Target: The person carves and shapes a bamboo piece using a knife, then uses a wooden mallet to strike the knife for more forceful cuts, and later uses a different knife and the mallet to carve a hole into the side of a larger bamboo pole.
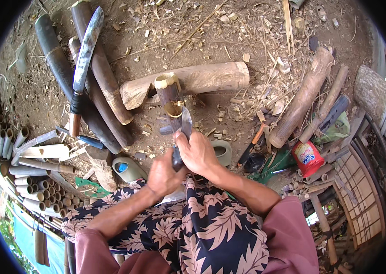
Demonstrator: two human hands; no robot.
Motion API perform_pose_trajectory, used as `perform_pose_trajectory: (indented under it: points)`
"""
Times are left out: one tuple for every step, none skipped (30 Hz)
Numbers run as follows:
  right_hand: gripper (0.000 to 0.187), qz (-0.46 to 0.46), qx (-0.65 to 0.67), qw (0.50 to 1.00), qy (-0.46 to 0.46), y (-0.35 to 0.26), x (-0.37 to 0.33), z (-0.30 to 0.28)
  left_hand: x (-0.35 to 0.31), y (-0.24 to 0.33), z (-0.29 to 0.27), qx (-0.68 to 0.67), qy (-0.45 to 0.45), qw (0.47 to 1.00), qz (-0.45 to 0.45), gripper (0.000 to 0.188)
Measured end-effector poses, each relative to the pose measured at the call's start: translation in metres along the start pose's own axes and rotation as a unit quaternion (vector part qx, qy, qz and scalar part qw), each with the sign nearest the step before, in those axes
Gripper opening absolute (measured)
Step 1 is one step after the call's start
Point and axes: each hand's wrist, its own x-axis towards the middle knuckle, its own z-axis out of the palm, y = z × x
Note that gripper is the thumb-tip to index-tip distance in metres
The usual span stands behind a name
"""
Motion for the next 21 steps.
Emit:
perform_pose_trajectory:
  points:
    - [0.027,0.002,-0.049,0.999,0.020,-0.001,0.001,-0.001,0.003,0.003,0.015,-0.045,0.022,0.999,-0.001,0.038]
    - [0.026,0.005,-0.098,0.994,0.041,-0.001,0.000,-0.002,0.005,0.005,0.028,-0.090,0.044,0.995,-0.003,0.038]
    - [0.026,-0.035,-0.104,0.991,0.080,-0.004,-0.002,-0.005,0.008,0.004,0.041,-0.101,0.062,0.993,0.015,0.039]
    - [0.025,-0.068,-0.083,0.992,0.070,-0.005,-0.007,-0.010,0.010,0.002,0.051,-0.111,0.080,0.990,0.031,0.040]
    - [0.024,-0.101,-0.061,0.991,0.059,-0.003,-0.014,-0.017,0.007,0.000,0.059,-0.079,0.077,0.993,0.045,0.044]
    - [0.023,-0.137,-0.041,0.989,0.049,-0.003,-0.022,-0.025,0.013,-0.009,0.079,-0.265,0.070,0.960,0.049,0.045]
    - [0.023,-0.201,0.011,0.979,0.025,-0.003,-0.032,-0.032,0.023,-0.003,0.088,-0.443,0.057,0.893,0.051,0.047]
    - [0.023,-0.233,-0.040,0.971,0.032,-0.007,-0.040,-0.041,0.021,-0.005,0.090,-0.355,0.054,0.924,0.133,0.058]
    - [0.024,-0.265,-0.089,0.959,0.044,-0.015,-0.045,-0.053,0.018,0.014,0.073,-0.259,0.062,0.939,0.218,0.069]
    - [0.026,-0.297,-0.137,0.943,0.056,-0.023,-0.049,-0.067,0.016,0.033,0.055,-0.173,0.079,0.935,0.300,0.081]
    - [0.032,-0.278,-0.209,0.937,0.036,-0.029,-0.050,-0.081,0.017,0.038,0.047,-0.100,0.003,0.953,0.285,0.087]
    - [0.039,-0.256,-0.277,0.926,0.014,-0.033,-0.047,-0.095,0.017,0.043,0.037,-0.025,-0.075,0.962,0.261,0.094]
    - [0.051,-0.272,-0.325,0.906,0.001,-0.037,-0.044,-0.107,0.019,0.053,0.018,-0.193,-0.148,0.947,0.211,0.091]
    - [0.053,-0.285,-0.366,0.884,-0.051,-0.049,-0.036,-0.119,0.023,0.061,0.002,-0.355,-0.216,0.897,0.152,0.088]
    - [0.050,-0.269,-0.412,0.866,-0.082,-0.064,-0.032,-0.123,0.031,0.053,0.003,-0.431,-0.238,0.862,0.119,0.071]
    - [0.046,-0.251,-0.458,0.845,-0.112,-0.074,-0.027,-0.122,0.037,0.050,0.019,-0.613,-0.199,0.764,0.036,0.054]
    - [0.034,-0.294,-0.492,0.815,-0.088,-0.078,-0.018,-0.118,0.042,0.050,0.033,-0.707,-0.173,0.686,0.009,0.047]
    - [0.031,-0.277,-0.522,0.799,-0.114,-0.082,-0.009,-0.115,0.046,0.062,0.033,-0.789,-0.141,0.598,-0.021,0.041]
    - [0.028,-0.259,-0.552,0.780,-0.140,-0.089,0.000,-0.113,0.048,0.065,0.035,-0.801,-0.129,0.583,-0.025,0.037]
    - [0.026,-0.241,-0.581,0.759,-0.166,-0.095,0.009,-0.112,0.048,0.067,0.037,-0.814,-0.118,0.569,-0.029,0.034]
    - [0.022,-0.277,-0.563,0.754,-0.191,-0.099,0.020,-0.113,0.048,0.069,0.036,-0.826,-0.105,0.553,-0.035,0.031]
